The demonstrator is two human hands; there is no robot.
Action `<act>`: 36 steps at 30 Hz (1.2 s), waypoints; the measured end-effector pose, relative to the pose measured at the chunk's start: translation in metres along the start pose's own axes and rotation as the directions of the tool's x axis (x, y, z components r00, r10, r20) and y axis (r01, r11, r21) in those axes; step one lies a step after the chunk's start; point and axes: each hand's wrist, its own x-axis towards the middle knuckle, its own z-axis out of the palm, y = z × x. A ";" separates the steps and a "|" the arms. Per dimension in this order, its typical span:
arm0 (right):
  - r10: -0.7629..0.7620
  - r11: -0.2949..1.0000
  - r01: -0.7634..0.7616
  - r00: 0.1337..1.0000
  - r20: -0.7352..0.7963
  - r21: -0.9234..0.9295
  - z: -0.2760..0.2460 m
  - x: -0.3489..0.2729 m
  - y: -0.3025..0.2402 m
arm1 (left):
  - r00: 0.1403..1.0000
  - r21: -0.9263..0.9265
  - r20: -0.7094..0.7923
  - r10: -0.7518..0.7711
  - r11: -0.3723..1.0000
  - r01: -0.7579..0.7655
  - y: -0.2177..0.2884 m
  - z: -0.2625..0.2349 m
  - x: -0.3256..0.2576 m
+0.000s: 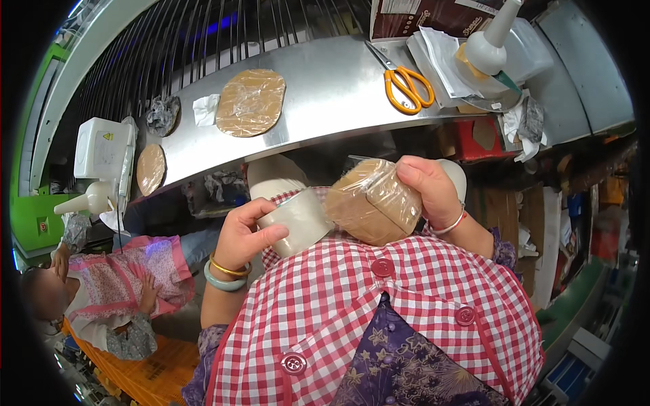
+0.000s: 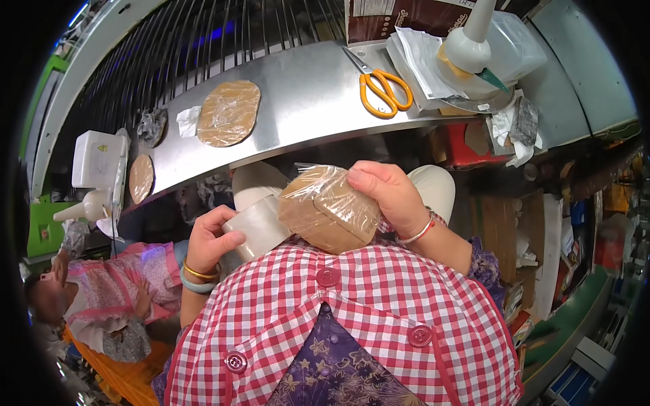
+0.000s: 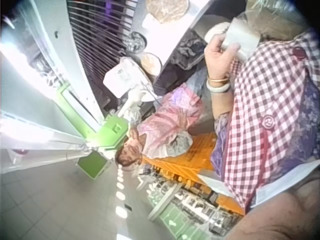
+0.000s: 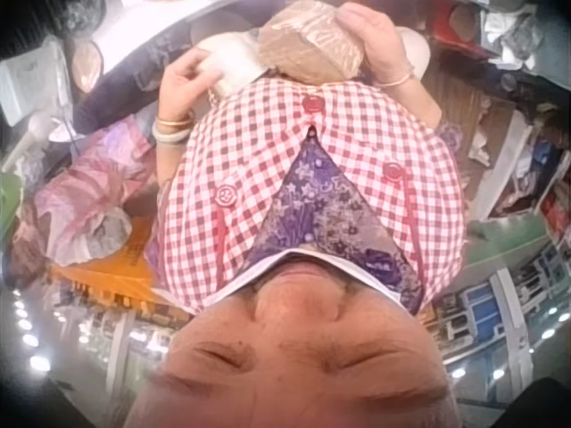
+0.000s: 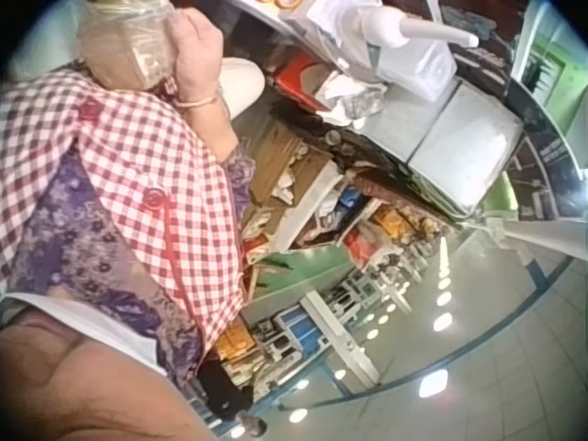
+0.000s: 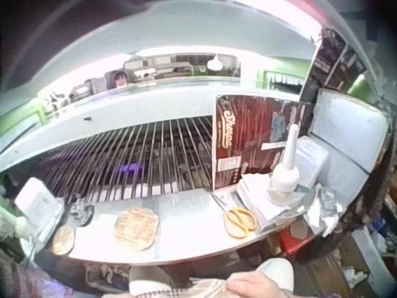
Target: The person wraps small, flat cardboard items with clear packing tape. They use scissors to cut the tape and a cloth to smooth the surface. The wrapped items are placed on a metal workbench next to a conveyor belt.
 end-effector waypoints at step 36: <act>-0.123 0.896 0.067 0.987 -0.101 -0.439 0.015 0.038 0.006 | 0.952 0.227 -0.189 0.242 0.954 -0.198 0.006 0.018 0.053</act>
